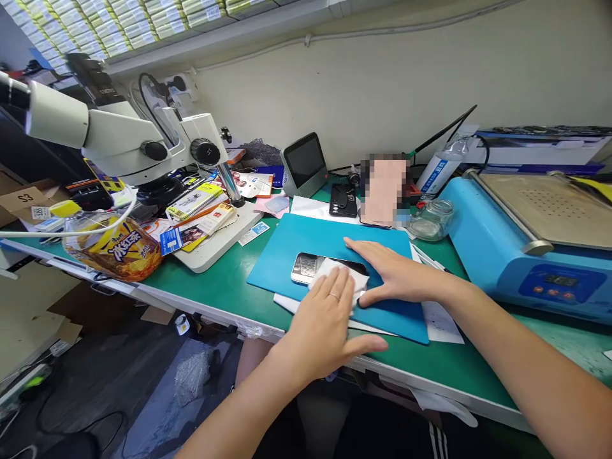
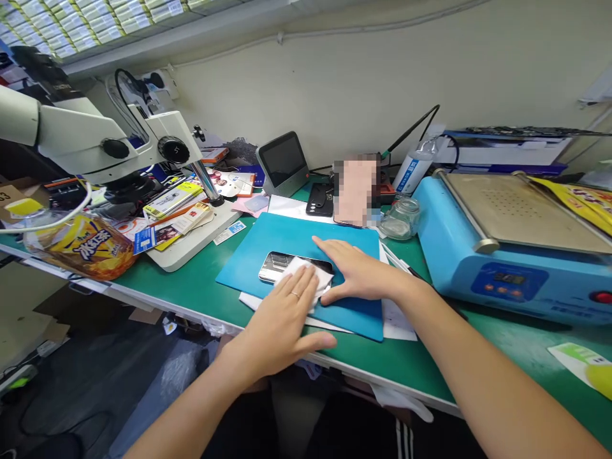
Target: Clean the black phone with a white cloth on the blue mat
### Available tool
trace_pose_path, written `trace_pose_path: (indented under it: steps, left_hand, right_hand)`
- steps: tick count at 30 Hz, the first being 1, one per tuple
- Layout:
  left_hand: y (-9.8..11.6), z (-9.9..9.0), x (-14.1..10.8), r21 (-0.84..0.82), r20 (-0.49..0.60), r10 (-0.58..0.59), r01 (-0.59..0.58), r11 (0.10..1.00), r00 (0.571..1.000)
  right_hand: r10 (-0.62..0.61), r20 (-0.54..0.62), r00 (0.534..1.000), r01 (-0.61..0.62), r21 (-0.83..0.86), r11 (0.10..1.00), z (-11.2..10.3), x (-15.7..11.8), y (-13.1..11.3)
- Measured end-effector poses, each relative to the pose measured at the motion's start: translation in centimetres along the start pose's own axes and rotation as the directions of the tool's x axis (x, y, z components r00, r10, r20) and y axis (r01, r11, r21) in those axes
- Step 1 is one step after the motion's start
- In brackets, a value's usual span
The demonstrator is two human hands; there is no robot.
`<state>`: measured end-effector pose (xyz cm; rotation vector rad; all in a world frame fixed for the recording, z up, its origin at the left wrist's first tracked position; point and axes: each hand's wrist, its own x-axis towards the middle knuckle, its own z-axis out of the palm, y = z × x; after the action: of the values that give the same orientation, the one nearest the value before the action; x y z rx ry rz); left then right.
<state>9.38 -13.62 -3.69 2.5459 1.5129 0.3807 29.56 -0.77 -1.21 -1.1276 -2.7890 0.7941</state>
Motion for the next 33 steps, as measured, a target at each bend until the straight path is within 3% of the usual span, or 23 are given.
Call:
trace_pose_path:
  steps: [3, 7, 10, 12, 16, 19, 22, 26, 29, 33]
  left_hand:
    - [-2.6, -0.6, -1.2, 0.049, -0.012, -0.088, 0.088, 0.995, 0.996]
    - [-4.4, -1.3, 0.2, 0.057, -0.001, -0.162, 0.161, 0.985, 0.987]
    - [-3.0, -1.2, 2.3, 0.017, 0.011, -0.167, 0.166, 0.986, 0.986]
    - [-1.1, -0.9, 3.3, -0.022, 0.034, -0.109, 0.11, 0.994, 0.993]
    - [1.8, 0.1, 2.9, -0.045, 0.031, 0.004, -0.003, 0.999, 1.0]
    - [1.3, 0.2, 1.0, -0.037, 0.027, 0.009, -0.008, 0.999, 1.0]
    - [-1.1, -0.5, -0.4, 0.0, 0.029, -0.034, 0.034, 0.999, 0.999]
    - [-3.9, -1.5, 0.4, 0.052, 0.029, -0.113, 0.111, 0.992, 0.993]
    - [-3.2, -1.4, 2.2, 0.038, 0.037, -0.122, 0.121, 0.992, 0.992]
    - [0.3, -0.4, 3.1, -0.037, 0.057, -0.034, 0.036, 0.999, 0.998]
  right_hand:
    - [-0.01, 0.004, 1.0, 0.01, 0.01, 1.0, -0.1, -0.1, -0.1]
    - [-0.01, 0.002, 1.0, 0.01, 0.004, 1.0, -0.1, -0.1, 0.3]
    - [-0.005, 0.01, 1.0, 0.005, 0.0, 1.0, 0.1, 0.0, 0.6]
    - [-0.012, 0.005, 1.0, 0.012, 0.001, 1.0, 0.1, 0.1, 0.6]
    - [-0.015, -0.008, 1.0, 0.015, 0.008, 1.0, 0.1, 0.1, 0.3]
    - [-0.005, -0.004, 1.0, 0.005, 0.014, 1.0, 0.1, 0.0, 0.1]
    - [0.003, 0.004, 1.0, -0.004, 0.016, 1.0, 0.0, -0.1, -0.1]
    - [0.019, 0.019, 1.0, -0.02, 0.009, 1.0, -0.2, -0.2, -0.2]
    - [0.006, 0.004, 1.0, -0.006, 0.009, 1.0, -0.1, -0.2, -0.2]
    - [-0.013, -0.006, 1.0, 0.013, 0.008, 1.0, 0.0, -0.1, -0.1]
